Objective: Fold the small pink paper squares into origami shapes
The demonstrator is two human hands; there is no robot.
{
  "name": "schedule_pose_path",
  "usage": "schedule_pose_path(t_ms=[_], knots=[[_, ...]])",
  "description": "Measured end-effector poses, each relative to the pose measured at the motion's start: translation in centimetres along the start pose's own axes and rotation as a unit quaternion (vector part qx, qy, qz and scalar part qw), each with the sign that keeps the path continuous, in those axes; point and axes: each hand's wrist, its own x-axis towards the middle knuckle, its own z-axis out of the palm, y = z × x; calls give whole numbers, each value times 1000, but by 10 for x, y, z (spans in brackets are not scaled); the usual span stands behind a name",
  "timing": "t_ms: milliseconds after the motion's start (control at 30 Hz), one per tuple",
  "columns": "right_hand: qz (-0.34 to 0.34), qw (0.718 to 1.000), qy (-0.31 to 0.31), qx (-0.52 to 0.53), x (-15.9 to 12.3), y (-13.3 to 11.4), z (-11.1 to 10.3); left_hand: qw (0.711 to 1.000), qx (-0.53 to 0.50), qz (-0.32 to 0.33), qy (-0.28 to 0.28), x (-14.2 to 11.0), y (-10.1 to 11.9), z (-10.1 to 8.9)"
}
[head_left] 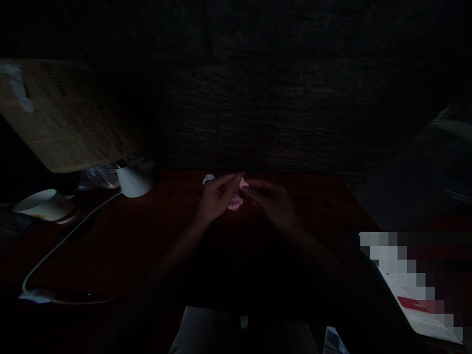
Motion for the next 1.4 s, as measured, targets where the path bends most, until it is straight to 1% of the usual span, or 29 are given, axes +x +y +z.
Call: schedule_pose_path(t_ms=[100,233,400,600,667,800,867,1000,1133,1300,1400], knots=[[20,1000,-8,7,-1,-3,0,1000,8,2,-3,2,-1,-2],[58,998,-14,33,0,-5,0,1000,-7,-13,-8,2,-2,-2],[59,997,2,51,2,-2,-1,999,-18,-36,-18,0,-2,0],[52,997,19,47,3,-2,0,999,-21,-35,-31,1,1,0],[45,997,25,51,2,-3,0,997,-37,-57,-36,1,3,0],[46,997,36,59,2,-4,-1,987,-80,-133,-50,1,3,2],[46,997,35,55,2,-3,-1,983,-88,-155,-48,1,2,3],[40,997,33,55,2,-3,-1,987,-93,-126,-26,3,3,2],[37,997,37,55,2,-3,0,990,-93,-103,-18,3,3,2],[8,999,28,29,1,-3,-1,991,-80,-106,-6,2,4,3],[4,999,26,23,1,-2,-3,989,-89,-117,-12,1,7,2]])
